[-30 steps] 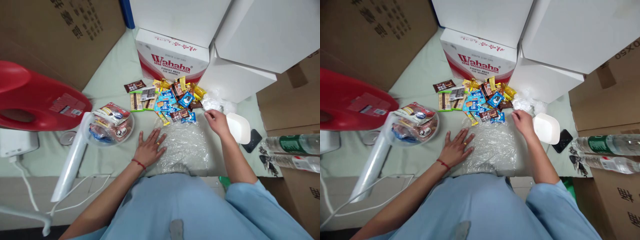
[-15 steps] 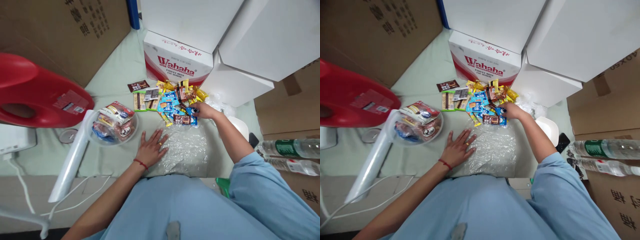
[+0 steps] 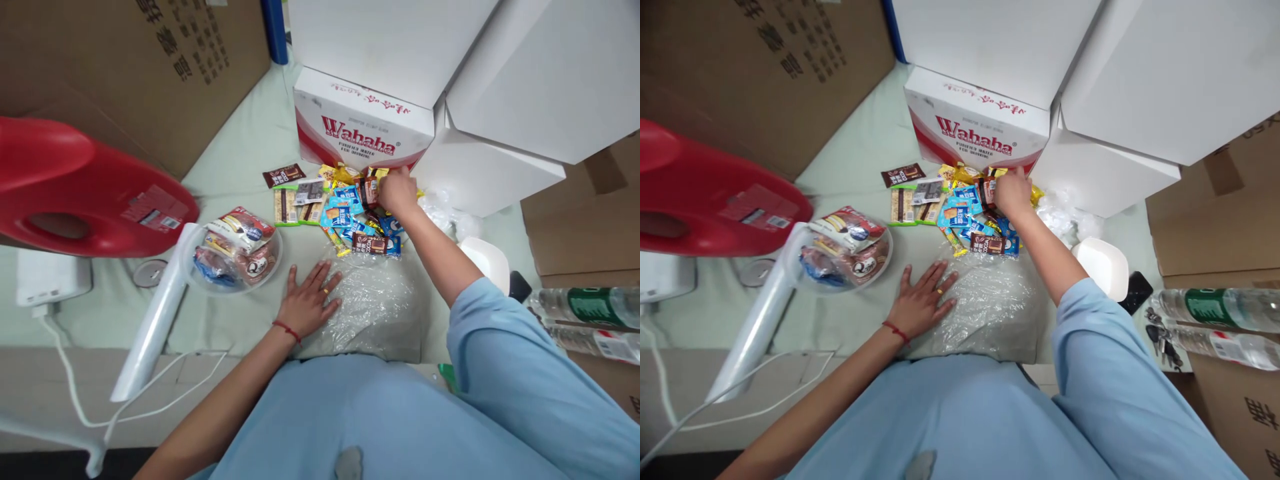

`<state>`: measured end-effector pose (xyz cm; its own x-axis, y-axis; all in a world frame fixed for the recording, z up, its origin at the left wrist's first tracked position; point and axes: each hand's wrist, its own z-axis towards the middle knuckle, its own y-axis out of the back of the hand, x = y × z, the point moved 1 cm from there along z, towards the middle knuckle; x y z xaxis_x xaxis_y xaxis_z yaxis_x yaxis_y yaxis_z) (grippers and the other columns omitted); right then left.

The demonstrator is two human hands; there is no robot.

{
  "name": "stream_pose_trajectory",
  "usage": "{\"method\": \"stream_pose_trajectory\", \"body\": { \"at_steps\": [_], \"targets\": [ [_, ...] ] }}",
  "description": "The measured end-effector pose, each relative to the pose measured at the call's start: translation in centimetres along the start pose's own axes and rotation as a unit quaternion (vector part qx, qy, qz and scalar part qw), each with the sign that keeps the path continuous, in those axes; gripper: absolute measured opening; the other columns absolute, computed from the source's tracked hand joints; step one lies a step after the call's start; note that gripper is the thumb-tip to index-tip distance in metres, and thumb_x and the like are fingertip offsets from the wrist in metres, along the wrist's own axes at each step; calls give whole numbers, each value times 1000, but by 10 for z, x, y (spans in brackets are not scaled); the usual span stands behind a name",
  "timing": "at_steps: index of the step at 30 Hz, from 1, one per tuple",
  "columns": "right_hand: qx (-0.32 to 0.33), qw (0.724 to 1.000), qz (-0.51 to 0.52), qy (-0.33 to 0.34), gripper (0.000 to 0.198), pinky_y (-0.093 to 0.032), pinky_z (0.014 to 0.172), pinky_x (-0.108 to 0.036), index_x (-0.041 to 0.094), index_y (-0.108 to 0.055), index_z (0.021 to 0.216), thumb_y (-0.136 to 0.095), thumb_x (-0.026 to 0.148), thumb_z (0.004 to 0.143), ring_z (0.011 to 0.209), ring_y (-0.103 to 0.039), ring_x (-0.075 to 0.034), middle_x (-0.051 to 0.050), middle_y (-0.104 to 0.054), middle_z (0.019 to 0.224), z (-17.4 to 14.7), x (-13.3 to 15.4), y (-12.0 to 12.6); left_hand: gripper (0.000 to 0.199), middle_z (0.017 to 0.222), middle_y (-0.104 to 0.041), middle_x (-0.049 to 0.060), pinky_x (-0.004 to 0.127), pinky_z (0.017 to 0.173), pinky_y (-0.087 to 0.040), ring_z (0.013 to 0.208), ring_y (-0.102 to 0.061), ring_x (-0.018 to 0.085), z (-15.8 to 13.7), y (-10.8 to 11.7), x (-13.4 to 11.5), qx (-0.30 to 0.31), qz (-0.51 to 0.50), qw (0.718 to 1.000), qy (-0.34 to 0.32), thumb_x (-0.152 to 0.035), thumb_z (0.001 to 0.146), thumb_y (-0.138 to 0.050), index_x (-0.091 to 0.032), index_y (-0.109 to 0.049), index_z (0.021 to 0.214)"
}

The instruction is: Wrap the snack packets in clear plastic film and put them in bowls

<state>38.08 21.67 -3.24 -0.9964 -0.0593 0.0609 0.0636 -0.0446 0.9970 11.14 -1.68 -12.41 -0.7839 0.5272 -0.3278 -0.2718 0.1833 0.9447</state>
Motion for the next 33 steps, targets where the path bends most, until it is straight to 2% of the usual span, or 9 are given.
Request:
{"method": "stream_pose_trajectory", "body": {
  "at_steps": [3, 9, 14, 18, 21, 24, 26, 28, 33],
  "targets": [
    [-51, 998, 12, 19, 40, -45, 107, -62, 9, -71, 125, -39, 24, 105, 137, -45, -44, -24, -69, 124, 24, 23, 4, 60, 177, -27, 9, 70, 129, 11, 162, -33, 30, 0, 1, 0, 6, 2, 1000, -2, -54, 108, -42, -33, -43, 163],
    [41, 999, 10, 21, 39, -49, 105, -54, 7, -71, 126, -43, 12, 99, 134, -52, -39, -24, -73, 121, 63, 57, -23, 60, 177, -28, 8, 71, 130, 8, 162, -33, 31, 0, 1, -1, 2, 1, 1000, 1, -54, 107, -42, -34, -43, 163],
    [58, 997, 18, -47, 44, -46, 108, -61, 2, -71, 124, -68, 32, 92, 134, -50, -47, -28, -67, 131, 70, 53, -28, 59, 177, -28, 9, 70, 130, 9, 162, -33, 30, 0, 3, -3, 5, -2, 1000, 2, -54, 108, -41, -34, -43, 163],
    [-41, 998, 35, -12, 54, -43, 110, -64, 8, -67, 124, -72, 50, 91, 139, -41, -47, -24, -56, 142, 56, 37, -2, 58, 176, -29, 10, 70, 130, 8, 162, -34, 31, 0, 3, -4, 1, -1, 1000, 5, -53, 108, -41, -33, -43, 163],
    [-117, 988, 92, 27, 53, -45, 107, -59, 12, -61, 126, -58, 58, 100, 131, -49, -39, -20, -56, 135, 14, 18, 26, 59, 177, -29, 9, 70, 130, 7, 162, -33, 31, 0, 2, -3, -3, -4, 1000, 0, -54, 108, -42, -34, -43, 163],
    [-51, 983, 169, 56, 39, -53, 91, -47, 21, -59, 119, -55, 56, 102, 106, -61, -30, -11, -64, 112, -61, 0, 37, 60, 177, -28, 9, 70, 130, 7, 163, -31, 31, 0, 2, -2, -6, -14, 1000, -6, -56, 107, -43, -34, -43, 163],
    [37, 969, 222, 102, 34, -54, 82, -40, 25, -57, 109, -65, 55, 97, 91, -61, -25, -5, -65, 98, -121, -4, 29, 62, 177, -29, 9, 71, 130, 7, 163, -32, 32, -1, 3, -1, -6, -22, 1000, -7, -58, 105, -45, -35, -44, 163],
    [82, 948, 263, 158, 34, -54, 79, -37, 25, -54, 102, -72, 52, 92, 88, -62, -23, -5, -66, 99, -177, -1, 10, 64, 176, -29, 10, 72, 129, 7, 162, -32, 33, -1, 4, 0, -3, -24, 1000, -9, -60, 104, -47, -36, -43, 163],
    [37, 952, 245, 183, 26, -53, 100, -50, 22, -58, 115, -61, 45, 102, 118, -62, -33, -19, -65, 132, -262, 7, -35, 75, 178, -24, 14, 72, 127, 12, 163, -30, 34, 0, 4, 5, 14, -3, 1000, -28, -64, 102, -49, -33, -32, 168]
  ]
}}
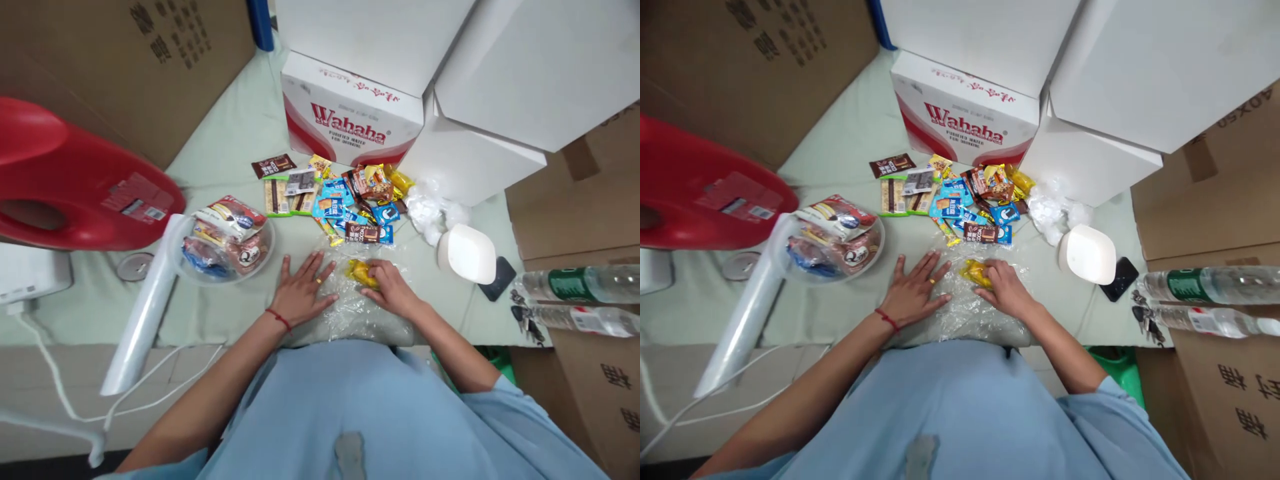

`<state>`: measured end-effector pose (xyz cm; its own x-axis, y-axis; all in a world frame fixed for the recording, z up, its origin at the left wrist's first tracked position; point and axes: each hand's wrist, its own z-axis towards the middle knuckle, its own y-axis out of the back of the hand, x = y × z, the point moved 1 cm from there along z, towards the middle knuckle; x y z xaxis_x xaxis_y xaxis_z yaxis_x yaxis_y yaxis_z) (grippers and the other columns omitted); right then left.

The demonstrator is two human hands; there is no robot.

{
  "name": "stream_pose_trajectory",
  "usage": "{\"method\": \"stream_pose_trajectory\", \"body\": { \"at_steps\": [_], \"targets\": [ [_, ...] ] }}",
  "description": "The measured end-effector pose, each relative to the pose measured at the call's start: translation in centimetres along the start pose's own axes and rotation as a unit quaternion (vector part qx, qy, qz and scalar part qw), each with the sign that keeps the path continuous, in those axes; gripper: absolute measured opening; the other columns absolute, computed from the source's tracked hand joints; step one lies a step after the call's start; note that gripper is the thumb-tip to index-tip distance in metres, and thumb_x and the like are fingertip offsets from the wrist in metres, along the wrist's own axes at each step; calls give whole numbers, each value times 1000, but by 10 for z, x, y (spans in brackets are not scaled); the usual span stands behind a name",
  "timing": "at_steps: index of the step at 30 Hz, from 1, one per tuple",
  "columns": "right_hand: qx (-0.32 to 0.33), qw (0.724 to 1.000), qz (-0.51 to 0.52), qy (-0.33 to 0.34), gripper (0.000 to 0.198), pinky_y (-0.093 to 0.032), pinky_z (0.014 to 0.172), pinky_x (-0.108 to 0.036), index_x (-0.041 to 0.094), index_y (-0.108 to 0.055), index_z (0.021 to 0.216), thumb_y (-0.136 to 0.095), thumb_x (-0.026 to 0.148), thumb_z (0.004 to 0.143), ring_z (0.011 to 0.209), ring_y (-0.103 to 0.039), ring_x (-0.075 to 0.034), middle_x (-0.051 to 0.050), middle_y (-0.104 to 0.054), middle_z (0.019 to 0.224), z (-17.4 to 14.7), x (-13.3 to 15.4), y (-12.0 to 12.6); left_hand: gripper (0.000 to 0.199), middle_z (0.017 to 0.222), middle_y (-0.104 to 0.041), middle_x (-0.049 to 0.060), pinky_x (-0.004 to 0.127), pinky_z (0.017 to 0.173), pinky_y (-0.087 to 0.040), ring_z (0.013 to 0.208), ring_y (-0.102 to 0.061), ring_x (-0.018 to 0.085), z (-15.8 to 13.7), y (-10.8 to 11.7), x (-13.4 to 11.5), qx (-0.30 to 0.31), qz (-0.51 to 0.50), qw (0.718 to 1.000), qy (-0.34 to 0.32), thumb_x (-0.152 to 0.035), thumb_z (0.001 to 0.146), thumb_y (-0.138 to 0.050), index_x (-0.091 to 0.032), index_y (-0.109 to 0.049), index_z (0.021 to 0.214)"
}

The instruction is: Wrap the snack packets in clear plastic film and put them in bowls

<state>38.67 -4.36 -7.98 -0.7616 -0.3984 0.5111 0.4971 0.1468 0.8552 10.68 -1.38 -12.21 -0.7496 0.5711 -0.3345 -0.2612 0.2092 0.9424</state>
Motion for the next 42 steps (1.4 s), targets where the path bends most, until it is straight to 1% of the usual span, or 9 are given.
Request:
{"method": "stream_pose_trajectory", "body": {
  "at_steps": [6, 11, 15, 21, 25, 28, 31, 35, 42],
  "targets": [
    [-60, 998, -6, -30, 47, -53, 99, -52, 24, -46, 151, -50, 28, 104, 113, -63, -32, -14, -69, 133, -30, -7, 4, 88, 178, -20, 15, 72, 126, 16, 165, -25, 35, -1, 0, 4, 41, 18, 999, -5, -69, 96, -54, -29, -26, 170],
    [-103, 993, -46, -34, 51, -49, 107, -55, 27, -49, 155, -51, 30, 105, 125, -59, -34, -15, -66, 137, -20, -1, 13, 90, 179, -18, 15, 75, 125, 13, 165, -24, 38, 1, -1, 6, 57, 24, 998, 3, -71, 96, -53, -30, -25, 171],
    [-37, 998, -54, 9, 46, -47, 111, -56, 26, -59, 149, -54, 29, 104, 128, -58, -33, -15, -66, 138, -4, 4, -3, 91, 179, -17, 15, 75, 125, 12, 165, -24, 37, 2, 0, 6, 64, 24, 998, 9, -71, 96, -53, -30, -23, 171],
    [-12, 995, -100, 4, 58, -28, 128, -63, 28, -44, 163, -52, 34, 107, 155, -40, -32, -15, -46, 167, 0, 10, -19, 91, 179, -18, 14, 74, 126, 11, 165, -24, 37, 2, 3, 3, 69, 21, 997, 12, -71, 95, -56, -31, -24, 171],
    [27, 992, -123, 12, 53, -26, 129, -64, 29, -55, 157, -46, 18, 106, 152, -46, -31, -13, -56, 160, 1, 10, -22, 92, 179, -17, 14, 75, 126, 11, 165, -24, 37, 2, 3, 2, 71, 19, 997, 18, -72, 94, -56, -32, -23, 171],
    [9, 992, -127, 16, 57, -26, 130, -62, 34, -55, 156, -47, 13, 104, 149, -50, -28, -10, -62, 155, -2, 11, -22, 93, 179, -16, 13, 75, 125, 12, 165, -23, 37, 2, 2, 3, 68, 17, 997, 14, -72, 94, -57, -31, -23, 171],
    [15, 991, -132, 27, 55, -21, 131, -67, 37, -49, 160, -51, 24, 107, 156, -43, -29, -9, -54, 163, -8, 16, -24, 91, 180, -15, 13, 74, 126, 13, 165, -23, 35, 1, 1, 4, 62, 19, 998, 9, -71, 96, -55, -30, -23, 171],
    [31, 989, -140, 33, 66, -14, 131, -72, 27, -36, 168, -55, 43, 107, 163, -30, -34, -14, -39, 172, -16, 24, -29, 90, 179, -16, 14, 72, 126, 13, 165, -24, 35, 1, 2, 4, 60, 21, 998, 9, -71, 96, -54, -31, -23, 171],
    [49, 987, -147, 35, 66, 0, 131, -71, 24, -28, 171, -47, 42, 110, 164, -29, -30, -13, -38, 173, -22, 13, -36, 91, 178, -20, 17, 76, 126, 7, 163, -28, 39, 1, 4, 8, 55, 11, 998, 1, -69, 96, -54, -28, -22, 171]
  ]
}}
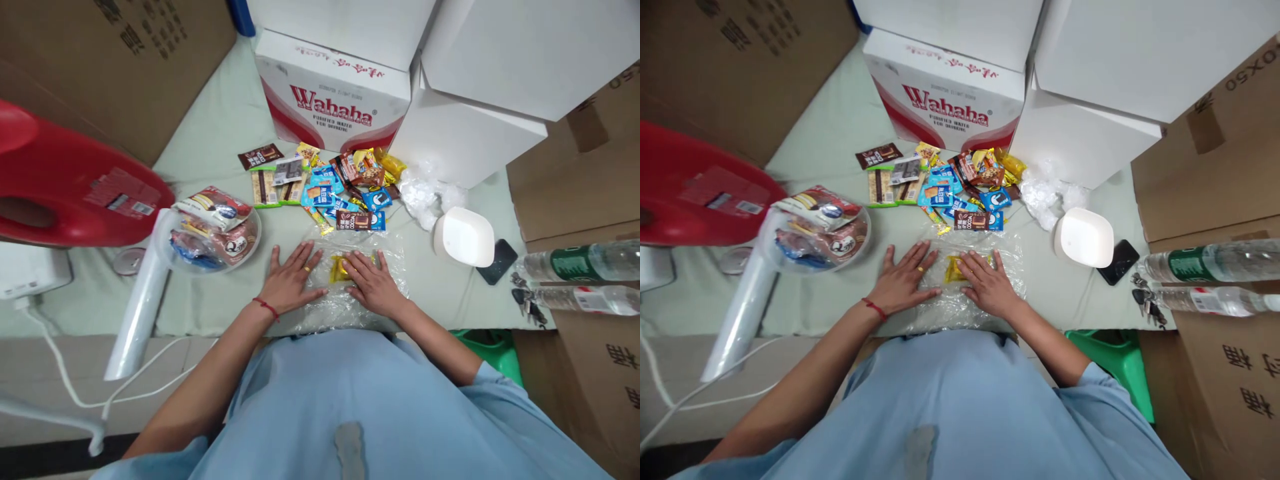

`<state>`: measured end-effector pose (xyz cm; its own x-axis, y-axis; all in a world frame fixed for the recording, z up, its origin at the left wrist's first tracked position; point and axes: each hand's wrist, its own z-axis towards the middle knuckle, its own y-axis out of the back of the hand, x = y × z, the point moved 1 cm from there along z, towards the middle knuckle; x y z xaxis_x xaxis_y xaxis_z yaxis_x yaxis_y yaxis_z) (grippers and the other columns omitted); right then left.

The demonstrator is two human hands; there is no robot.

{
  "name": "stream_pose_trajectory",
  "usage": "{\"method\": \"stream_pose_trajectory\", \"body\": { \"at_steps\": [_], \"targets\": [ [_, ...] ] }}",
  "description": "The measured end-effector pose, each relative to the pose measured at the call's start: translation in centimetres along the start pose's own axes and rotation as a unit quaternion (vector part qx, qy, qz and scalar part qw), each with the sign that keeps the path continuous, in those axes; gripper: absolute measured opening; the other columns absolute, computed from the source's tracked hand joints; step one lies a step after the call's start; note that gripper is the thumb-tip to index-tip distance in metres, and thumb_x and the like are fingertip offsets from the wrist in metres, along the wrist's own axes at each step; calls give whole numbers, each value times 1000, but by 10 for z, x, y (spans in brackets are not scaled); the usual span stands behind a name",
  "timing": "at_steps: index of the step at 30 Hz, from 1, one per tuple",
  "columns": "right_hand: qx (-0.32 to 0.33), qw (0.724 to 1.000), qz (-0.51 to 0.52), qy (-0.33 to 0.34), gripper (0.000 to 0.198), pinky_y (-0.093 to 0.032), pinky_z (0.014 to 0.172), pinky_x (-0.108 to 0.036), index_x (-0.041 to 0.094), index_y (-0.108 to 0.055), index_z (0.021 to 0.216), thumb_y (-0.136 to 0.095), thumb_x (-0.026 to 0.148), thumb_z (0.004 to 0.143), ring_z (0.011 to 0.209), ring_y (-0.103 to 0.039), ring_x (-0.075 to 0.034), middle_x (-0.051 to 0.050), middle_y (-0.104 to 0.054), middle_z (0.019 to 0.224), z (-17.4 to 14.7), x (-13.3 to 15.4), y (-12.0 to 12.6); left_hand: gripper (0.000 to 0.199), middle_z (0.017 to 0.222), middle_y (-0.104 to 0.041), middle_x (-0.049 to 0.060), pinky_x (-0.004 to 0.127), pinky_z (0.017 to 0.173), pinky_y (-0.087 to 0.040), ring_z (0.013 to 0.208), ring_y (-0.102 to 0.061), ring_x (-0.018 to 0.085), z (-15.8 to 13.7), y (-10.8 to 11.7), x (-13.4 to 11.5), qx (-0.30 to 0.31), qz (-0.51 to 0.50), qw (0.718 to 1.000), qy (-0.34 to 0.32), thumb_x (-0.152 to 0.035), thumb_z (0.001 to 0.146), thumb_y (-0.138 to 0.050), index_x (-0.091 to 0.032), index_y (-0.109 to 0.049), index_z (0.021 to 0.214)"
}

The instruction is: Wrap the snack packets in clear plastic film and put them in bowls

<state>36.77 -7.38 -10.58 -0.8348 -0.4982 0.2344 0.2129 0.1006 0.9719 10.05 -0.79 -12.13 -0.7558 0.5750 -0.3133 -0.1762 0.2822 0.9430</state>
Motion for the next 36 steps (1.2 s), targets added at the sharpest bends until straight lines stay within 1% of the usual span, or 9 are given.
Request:
{"method": "stream_pose_trajectory", "body": {
  "at_steps": [5, 9, 13, 17, 22, 25, 29, 33, 36],
  "targets": [
    [11, 1000, 27, 3, 66, 2, 131, -72, 26, -27, 171, -47, 44, 110, 164, -27, -31, -13, -36, 174, 2, -1, 7, 75, 177, -26, 16, 69, 130, -6, 164, -26, 37, -11, 1, 5, -104, -29, 994, -32, -53, 101, -56, -29, -33, 168],
    [-63, 993, 103, 6, 62, -21, 131, -67, 26, -32, 168, -48, 38, 109, 159, -37, -31, -16, -44, 169, -23, -7, 28, 70, 170, -46, 7, 63, 133, -10, 164, -28, 27, -36, 11, -2, -182, -40, 977, -104, -15, 97, -48, -36, -39, 164],
    [-94, 977, 182, 59, 55, -49, 114, -60, 23, -50, 154, -61, 40, 102, 140, -56, -34, -18, -62, 145, -75, -17, 39, 73, 161, -57, 8, 58, 134, -14, 159, -41, 23, -66, 12, -7, -133, -82, 970, -188, -6, 90, -46, -29, -45, 159],
    [-40, 986, 159, 42, 37, -55, 109, -56, 18, -62, 136, -64, 32, 102, 134, -58, -34, -19, -66, 136, -112, -21, 26, 48, 158, -60, 11, 56, 133, -19, 152, -50, 24, -82, -4, 0, -79, -110, 971, -195, -16, 96, -52, -25, -61, 143],
    [-53, 975, 215, 17, 21, -59, 98, -48, 24, -70, 115, -51, 24, 107, 112, -69, -26, -12, -75, 116, -101, -28, 28, 28, 130, -78, 7, 49, 122, -40, 128, -69, 21, -66, -7, 9, -87, -184, 971, -124, -25, 104, -49, -28, -72, 119],
    [-46, 962, 270, 0, 21, -59, 86, -38, 24, -71, 109, -51, 29, 108, 92, -70, -21, -8, -77, 99, -76, -44, 49, 30, 107, -82, 7, 39, 101, -54, 103, -75, 22, -44, 7, 9, -96, -230, 968, -19, -38, 105, -46, -24, -73, 110],
    [-28, 952, 279, -122, 25, -54, 79, -32, 21, -73, 104, -54, 38, 106, 84, -70, -20, -6, -77, 94, -38, -74, 68, 38, 79, -76, 3, 31, 75, -52, 69, -66, 19, -7, 23, 8, -99, -241, 956, 132, -49, 101, -44, -23, -72, 95],
    [8, 961, 149, -234, 25, -52, 79, -35, 17, -75, 113, -57, 26, 99, 88, -67, -25, -10, -77, 100, -7, -91, 73, 37, 71, -71, 2, 31, 68, -47, 66, -62, 20, 22, 23, 8, -128, -247, 934, 223, -47, 94, -49, -21, -74, 104],
    [-70, 972, 33, -222, 32, -51, 88, -41, 17, -74, 125, -55, 24, 100, 107, -62, -32, -16, -73, 116, 6, -81, 81, 43, 81, -73, 4, 33, 72, -49, 73, -65, 22, 27, 17, 8, -163, -256, 920, 249, -47, 95, -49, -19, -73, 116]
  ]
}}
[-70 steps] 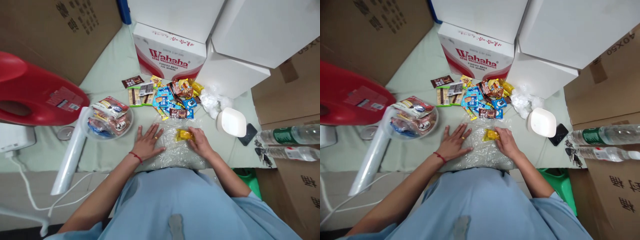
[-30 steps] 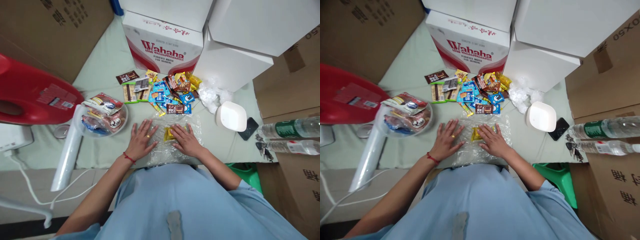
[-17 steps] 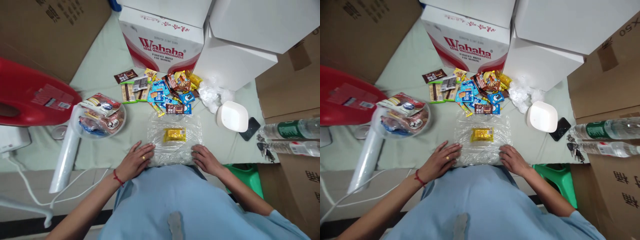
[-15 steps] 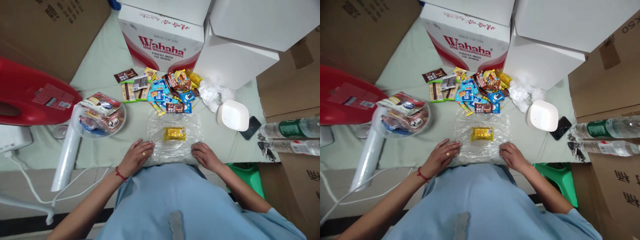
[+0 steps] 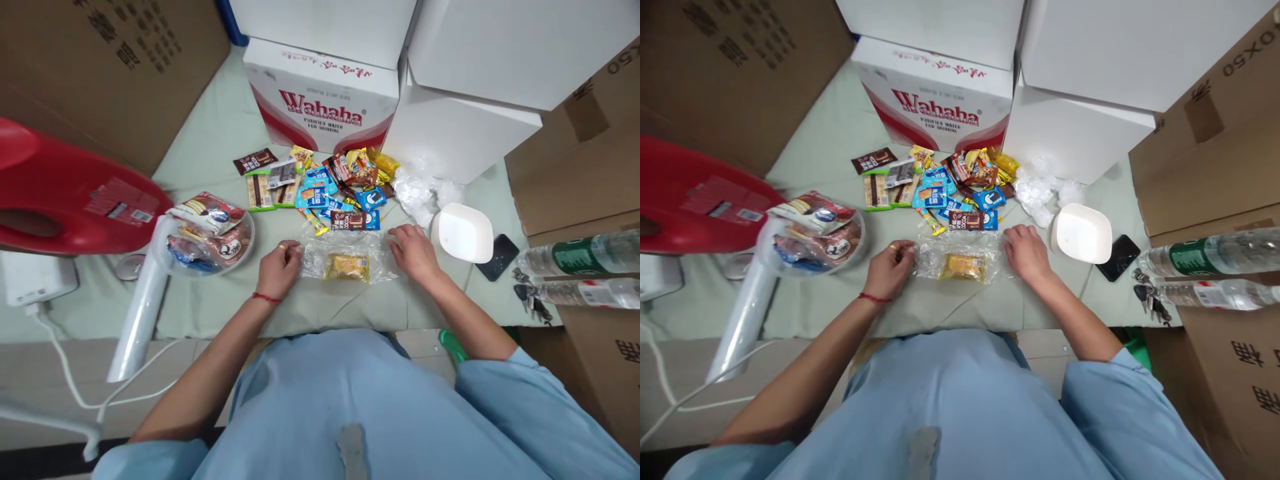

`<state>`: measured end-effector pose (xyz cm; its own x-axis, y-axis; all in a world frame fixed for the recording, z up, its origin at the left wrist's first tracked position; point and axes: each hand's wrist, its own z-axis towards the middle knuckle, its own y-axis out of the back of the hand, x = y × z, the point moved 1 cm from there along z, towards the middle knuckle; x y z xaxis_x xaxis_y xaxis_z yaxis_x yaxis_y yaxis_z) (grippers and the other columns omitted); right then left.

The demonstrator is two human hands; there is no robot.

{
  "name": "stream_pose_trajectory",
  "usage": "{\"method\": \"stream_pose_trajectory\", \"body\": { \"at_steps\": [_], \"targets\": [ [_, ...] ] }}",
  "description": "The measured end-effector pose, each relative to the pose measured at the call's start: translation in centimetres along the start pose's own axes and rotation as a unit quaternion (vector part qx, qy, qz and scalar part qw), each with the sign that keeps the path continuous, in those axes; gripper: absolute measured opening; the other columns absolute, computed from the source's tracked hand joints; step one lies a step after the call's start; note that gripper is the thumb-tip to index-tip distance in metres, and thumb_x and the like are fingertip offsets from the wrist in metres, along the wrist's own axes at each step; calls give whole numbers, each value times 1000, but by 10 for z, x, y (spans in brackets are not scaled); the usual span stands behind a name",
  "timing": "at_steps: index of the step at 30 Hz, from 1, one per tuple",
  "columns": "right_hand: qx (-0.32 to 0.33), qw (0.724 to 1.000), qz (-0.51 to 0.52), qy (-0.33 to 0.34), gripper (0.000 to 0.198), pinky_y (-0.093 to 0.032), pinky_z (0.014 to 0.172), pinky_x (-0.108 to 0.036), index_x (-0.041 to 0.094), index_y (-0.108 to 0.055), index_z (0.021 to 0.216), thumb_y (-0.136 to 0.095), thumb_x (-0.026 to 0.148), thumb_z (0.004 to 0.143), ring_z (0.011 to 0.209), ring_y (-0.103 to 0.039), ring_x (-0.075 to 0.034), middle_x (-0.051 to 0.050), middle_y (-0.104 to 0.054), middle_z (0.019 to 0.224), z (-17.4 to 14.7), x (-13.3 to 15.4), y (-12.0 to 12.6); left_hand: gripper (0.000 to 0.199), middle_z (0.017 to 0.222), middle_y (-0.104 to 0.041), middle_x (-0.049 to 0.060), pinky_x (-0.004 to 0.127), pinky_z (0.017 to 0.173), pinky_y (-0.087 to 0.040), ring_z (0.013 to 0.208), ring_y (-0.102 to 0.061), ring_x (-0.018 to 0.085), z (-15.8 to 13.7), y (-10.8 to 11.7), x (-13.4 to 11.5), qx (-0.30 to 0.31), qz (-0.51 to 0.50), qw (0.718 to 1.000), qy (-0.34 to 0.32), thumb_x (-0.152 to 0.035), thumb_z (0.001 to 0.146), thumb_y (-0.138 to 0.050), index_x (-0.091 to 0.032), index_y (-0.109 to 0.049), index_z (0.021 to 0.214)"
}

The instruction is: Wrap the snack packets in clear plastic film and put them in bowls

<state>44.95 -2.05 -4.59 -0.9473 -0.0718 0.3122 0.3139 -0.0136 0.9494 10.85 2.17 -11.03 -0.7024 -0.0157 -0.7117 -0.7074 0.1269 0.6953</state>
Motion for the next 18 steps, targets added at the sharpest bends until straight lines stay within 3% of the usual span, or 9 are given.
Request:
{"method": "stream_pose_trajectory", "body": {
  "at_steps": [2, 5, 8, 10, 13, 15, 18],
  "targets": [
    [-29, 997, 29, 66, 33, -51, 94, -40, 19, -73, 128, -50, 26, 105, 112, -61, -29, -15, -71, 119, -2, 18, -1, 46, 100, -75, 10, 37, 82, -53, 87, -68, 24, -7, 0, 1, -40, -2, 999, -20, -46, 96, -47, -17, -71, 123],
    [40, 982, 85, 164, 30, -51, 91, -35, 23, -74, 127, -52, 26, 107, 111, -62, -25, -11, -71, 123, -7, 45, -19, 45, 123, -70, 17, 47, 104, -49, 115, -64, 30, -30, 7, -1, -136, 47, 987, -73, -40, 100, -45, -15, -68, 129],
    [102, 979, 71, 162, 28, -49, 84, -34, 25, -76, 125, -54, 25, 107, 107, -60, -25, -11, -72, 124, -11, 60, -43, 36, 124, -69, 17, 52, 111, -40, 122, -60, 31, -58, 13, -11, -204, 83, 966, -139, -30, 101, -49, -18, -69, 128],
    [108, 980, 66, 151, 30, -49, 85, -35, 24, -75, 128, -53, 25, 108, 106, -58, -25, -12, -72, 125, -11, 62, -51, 34, 120, -73, 12, 50, 107, -40, 117, -62, 30, -72, 10, -23, -162, 91, 960, -211, -22, 100, -50, -24, -72, 126],
    [117, 974, 78, 179, 30, -48, 89, -39, 22, -77, 124, -53, 28, 108, 101, -58, -26, -12, -75, 119, -5, 59, -46, 47, 132, -76, 7, 49, 97, -41, 114, -63, 29, -74, -7, -43, -20, 124, 950, -287, -16, 99, -47, -33, -71, 136],
    [112, 972, 83, 188, 29, -48, 95, -41, 20, -79, 119, -53, 29, 108, 100, -58, -27, -13, -76, 113, 5, 57, -37, 55, 142, -72, 7, 49, 92, -41, 113, -64, 30, -67, -21, -52, 49, 149, 943, -293, -14, 98, -45, -33, -65, 146],
    [105, 980, 69, 155, 32, -47, 102, -42, 18, -76, 123, -49, 25, 108, 110, -60, -28, -14, -75, 118, 27, 57, -30, 59, 145, -71, 7, 49, 89, -42, 111, -64, 30, -56, -38, -56, 94, 171, 938, -288, -12, 98, -43, -32, -61, 151]
  ]
}}
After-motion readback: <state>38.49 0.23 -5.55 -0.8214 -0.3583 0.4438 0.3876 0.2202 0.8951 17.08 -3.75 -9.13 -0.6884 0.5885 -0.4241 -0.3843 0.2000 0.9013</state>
